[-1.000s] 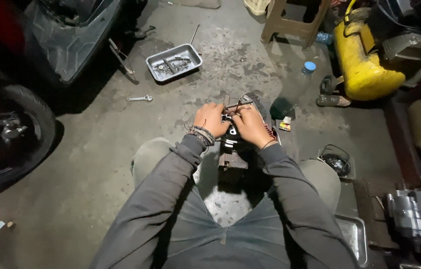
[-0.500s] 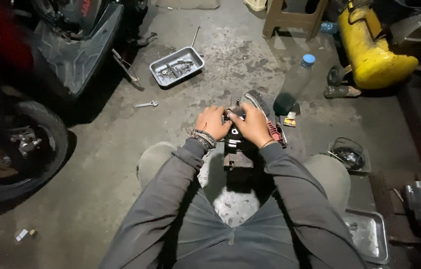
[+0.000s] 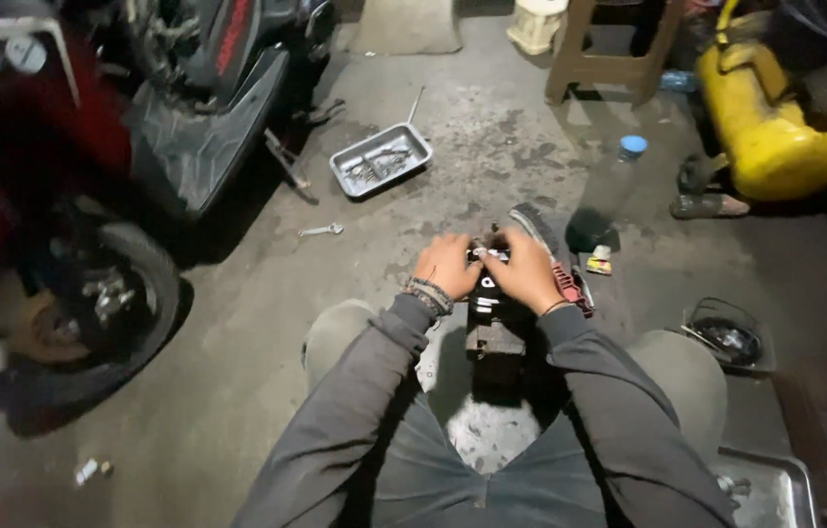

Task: The person sits on the floor and uses a screwdriver to adjust and tighten screws on a small mechanical part. They repeatedly reposition the part and apply pressure with the tool to secure components.

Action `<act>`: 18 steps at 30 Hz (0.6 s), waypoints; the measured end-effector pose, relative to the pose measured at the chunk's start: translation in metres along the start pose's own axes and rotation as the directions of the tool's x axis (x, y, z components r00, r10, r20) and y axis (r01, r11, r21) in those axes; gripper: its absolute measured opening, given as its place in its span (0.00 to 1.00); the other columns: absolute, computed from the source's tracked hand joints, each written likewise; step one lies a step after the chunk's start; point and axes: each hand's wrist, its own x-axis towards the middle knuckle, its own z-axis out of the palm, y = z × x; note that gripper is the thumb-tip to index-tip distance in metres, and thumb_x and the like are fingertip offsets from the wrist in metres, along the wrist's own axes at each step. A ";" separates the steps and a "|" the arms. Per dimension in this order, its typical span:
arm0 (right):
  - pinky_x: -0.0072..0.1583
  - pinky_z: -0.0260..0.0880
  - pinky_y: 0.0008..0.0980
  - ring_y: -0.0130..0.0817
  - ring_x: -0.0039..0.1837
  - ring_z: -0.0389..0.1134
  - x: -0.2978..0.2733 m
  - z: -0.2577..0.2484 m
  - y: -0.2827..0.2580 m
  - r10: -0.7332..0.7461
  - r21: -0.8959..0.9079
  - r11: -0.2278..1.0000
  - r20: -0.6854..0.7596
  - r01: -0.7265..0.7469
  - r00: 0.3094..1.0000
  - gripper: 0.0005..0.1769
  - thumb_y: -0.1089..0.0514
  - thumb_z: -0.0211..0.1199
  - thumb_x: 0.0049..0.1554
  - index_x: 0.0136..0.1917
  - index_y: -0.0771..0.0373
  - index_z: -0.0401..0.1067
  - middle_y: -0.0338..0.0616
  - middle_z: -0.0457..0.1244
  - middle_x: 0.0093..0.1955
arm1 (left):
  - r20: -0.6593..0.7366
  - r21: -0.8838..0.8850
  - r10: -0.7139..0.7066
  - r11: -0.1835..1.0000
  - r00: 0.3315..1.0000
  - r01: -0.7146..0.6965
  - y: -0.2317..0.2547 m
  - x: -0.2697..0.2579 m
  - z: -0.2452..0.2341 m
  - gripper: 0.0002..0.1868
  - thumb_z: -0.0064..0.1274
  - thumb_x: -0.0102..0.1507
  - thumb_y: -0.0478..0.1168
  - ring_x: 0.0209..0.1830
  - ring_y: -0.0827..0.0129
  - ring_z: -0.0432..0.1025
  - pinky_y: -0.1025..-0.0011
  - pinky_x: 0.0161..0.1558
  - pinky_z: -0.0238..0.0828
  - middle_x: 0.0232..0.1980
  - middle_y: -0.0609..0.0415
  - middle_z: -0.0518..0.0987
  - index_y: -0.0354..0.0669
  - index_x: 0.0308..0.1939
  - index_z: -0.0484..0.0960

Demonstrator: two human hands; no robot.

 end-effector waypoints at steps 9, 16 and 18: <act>0.55 0.70 0.54 0.60 0.53 0.71 -0.006 0.009 -0.001 -0.020 0.012 1.000 -0.165 0.022 0.986 0.18 0.47 0.71 0.54 0.44 0.63 0.74 0.57 0.69 0.42 | -0.059 0.036 -0.026 0.999 0.998 0.028 -0.003 0.027 0.022 0.13 0.48 0.64 0.49 0.53 0.48 0.75 0.51 0.56 0.74 0.46 0.48 0.79 0.51 0.47 0.81; 0.57 0.72 0.47 0.53 0.56 0.72 -0.003 0.008 0.005 -0.035 0.188 0.980 -0.153 0.064 0.988 0.08 0.56 0.68 0.54 0.47 0.57 0.77 0.47 0.71 0.46 | -0.013 -0.100 -0.060 0.993 0.998 0.059 0.006 0.015 0.010 0.11 0.52 0.62 0.47 0.54 0.44 0.75 0.46 0.56 0.73 0.46 0.45 0.81 0.50 0.46 0.80; 0.58 0.72 0.46 0.50 0.57 0.73 -0.002 0.012 0.011 -0.014 0.207 0.977 -0.157 0.047 0.987 0.08 0.57 0.66 0.54 0.49 0.54 0.78 0.46 0.71 0.47 | -0.034 -0.112 -0.009 0.994 0.999 0.006 0.006 0.010 0.009 0.11 0.51 0.63 0.42 0.55 0.40 0.75 0.45 0.56 0.73 0.47 0.39 0.80 0.41 0.47 0.78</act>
